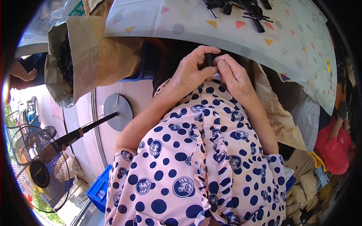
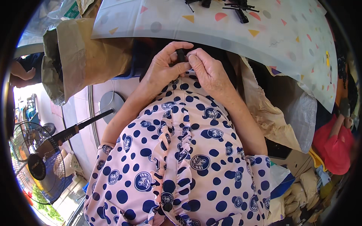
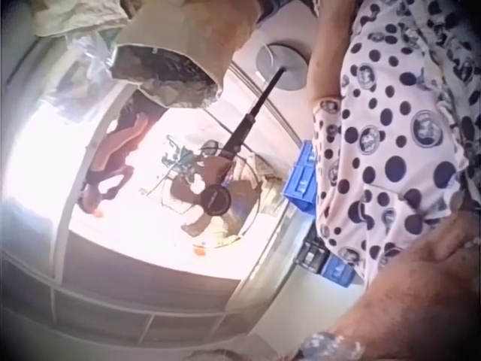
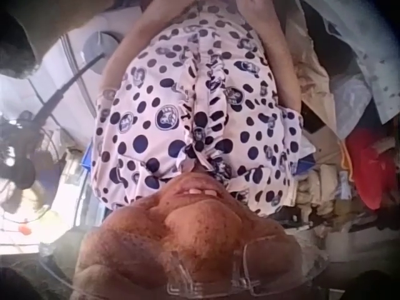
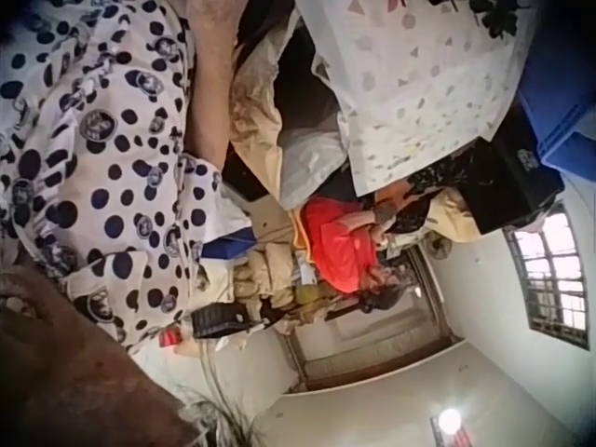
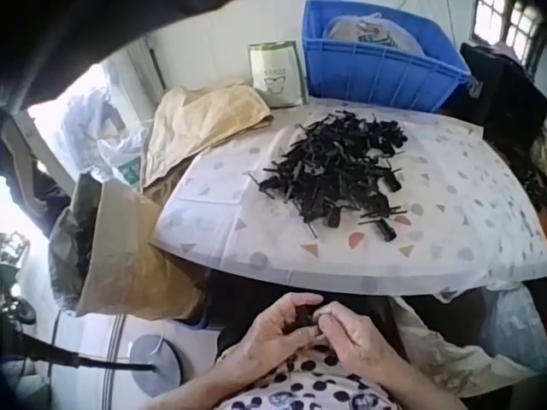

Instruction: Manually sorting or inspecting small black plastic components at a workbench.

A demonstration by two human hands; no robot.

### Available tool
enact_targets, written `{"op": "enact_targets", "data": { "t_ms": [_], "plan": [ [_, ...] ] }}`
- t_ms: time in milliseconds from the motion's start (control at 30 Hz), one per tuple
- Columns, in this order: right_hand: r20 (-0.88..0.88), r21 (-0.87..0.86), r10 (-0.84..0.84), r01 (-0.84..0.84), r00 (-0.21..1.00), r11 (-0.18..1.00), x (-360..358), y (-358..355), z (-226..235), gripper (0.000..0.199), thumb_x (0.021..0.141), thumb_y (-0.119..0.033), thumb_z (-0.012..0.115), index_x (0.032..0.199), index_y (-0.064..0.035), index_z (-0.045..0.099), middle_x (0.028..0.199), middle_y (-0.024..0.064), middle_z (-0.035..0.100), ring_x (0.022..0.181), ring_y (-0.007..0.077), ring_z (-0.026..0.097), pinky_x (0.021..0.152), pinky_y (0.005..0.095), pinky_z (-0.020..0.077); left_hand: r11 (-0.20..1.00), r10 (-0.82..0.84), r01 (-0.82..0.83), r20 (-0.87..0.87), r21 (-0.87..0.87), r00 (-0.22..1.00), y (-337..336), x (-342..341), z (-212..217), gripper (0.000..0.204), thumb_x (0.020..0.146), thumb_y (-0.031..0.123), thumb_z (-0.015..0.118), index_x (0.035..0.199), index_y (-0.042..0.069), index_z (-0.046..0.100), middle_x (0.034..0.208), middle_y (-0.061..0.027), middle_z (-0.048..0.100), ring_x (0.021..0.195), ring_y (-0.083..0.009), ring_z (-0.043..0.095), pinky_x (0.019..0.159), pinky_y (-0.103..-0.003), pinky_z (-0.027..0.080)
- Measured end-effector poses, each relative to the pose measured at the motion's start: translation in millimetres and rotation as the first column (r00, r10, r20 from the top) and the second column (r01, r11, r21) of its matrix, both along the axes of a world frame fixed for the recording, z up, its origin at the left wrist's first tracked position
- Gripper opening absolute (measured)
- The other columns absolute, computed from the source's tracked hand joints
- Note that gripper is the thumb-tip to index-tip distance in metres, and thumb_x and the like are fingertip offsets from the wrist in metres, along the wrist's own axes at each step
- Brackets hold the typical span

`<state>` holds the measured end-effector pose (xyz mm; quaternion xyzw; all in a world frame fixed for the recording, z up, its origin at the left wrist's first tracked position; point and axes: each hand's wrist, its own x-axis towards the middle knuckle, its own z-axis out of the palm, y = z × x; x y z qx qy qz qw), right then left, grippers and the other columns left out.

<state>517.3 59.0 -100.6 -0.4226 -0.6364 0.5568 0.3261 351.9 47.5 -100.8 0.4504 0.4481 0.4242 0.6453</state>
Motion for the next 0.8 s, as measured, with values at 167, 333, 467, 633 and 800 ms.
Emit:
{"op": "enact_targets", "data": {
  "t_ms": [167, 333, 467, 633, 800],
  "plan": [
    [0.055, 0.017, 0.017, -0.017, 0.998, 1.0, -3.0, -0.3, 0.6, 0.024, 0.099, -0.022, 0.044, 0.104, -0.0004, 0.053, 0.07, -0.0007, 0.049, 0.061, 0.0057, 0.043, 0.056, 0.0206, 0.0378, 0.971, 0.083, 0.006, -0.361, 0.24, 0.929, 0.4, 4.6, 4.1, 0.037, 0.079, -0.004, 0.063, 0.113, 0.006, 0.054, 0.075, 0.0026, 0.05, 0.064, -0.0031, 0.044, 0.057, -0.019, 0.04],
    [0.133, 0.003, 0.022, -0.022, 0.991, 1.0, -4.9, 1.1, 0.6, 0.021, 0.098, -0.018, 0.045, 0.105, 0.001, 0.053, 0.074, 0.0042, 0.055, 0.065, 0.0095, 0.048, 0.061, 0.024, 0.0431, 0.97, 0.125, -0.006, -0.48, 0.242, 0.868, -0.7, 5.7, 2.0, 0.032, 0.078, -0.004, 0.061, 0.106, 0.006, 0.051, 0.069, -0.0008, 0.047, 0.06, -0.0068, 0.042, 0.057, -0.021, 0.04],
    [0.179, 0.01, -0.012, 0.01, 0.984, 1.0, -11.1, 2.0, -1.8, 0.02, 0.098, -0.018, 0.046, 0.102, 0.0, 0.053, 0.074, 0.0056, 0.055, 0.065, 0.0103, 0.048, 0.062, 0.0245, 0.0434, 0.977, 0.121, 0.021, -0.629, 0.213, 0.768, -1.9, 9.0, 10.1, 0.031, 0.078, -0.002, 0.058, 0.106, 0.007, 0.049, 0.082, -0.0187, 0.061, 0.076, -0.035, 0.062, 0.067, -0.038, 0.049],
    [0.076, 0.008, -0.037, 0.036, 0.996, 0.999, -14.7, 3.0, -13.9, 0.02, 0.098, -0.018, 0.046, 0.1, -0.0002, 0.053, 0.073, 0.003, 0.052, 0.066, 0.0097, 0.047, 0.063, 0.0237, 0.0433, 0.936, 0.215, 0.05, -0.676, 0.349, 0.705, -2.4, 10.3, 4.4, 0.034, 0.077, -0.003, 0.057, 0.108, 0.006, 0.048, 0.091, -0.0211, 0.061, 0.084, -0.0404, 0.06, 0.071, -0.044, 0.049],
    [-0.122, -0.091, -0.084, 0.073, 0.989, 0.993, -9.8, 6.9, -16.0, 0.022, 0.099, -0.023, 0.047, 0.107, -0.0042, 0.056, 0.074, -0.0027, 0.05, 0.06, 0.0029, 0.04, 0.053, 0.017, 0.0334, 0.911, 0.262, -0.048, -0.484, 0.409, 0.835, 2.6, 7.5, -1.4, 0.037, 0.082, -0.002, 0.057, 0.116, 0.006, 0.047, 0.088, -0.017, 0.061, 0.076, -0.0331, 0.061, 0.068, -0.038, 0.049]
  ]
}}
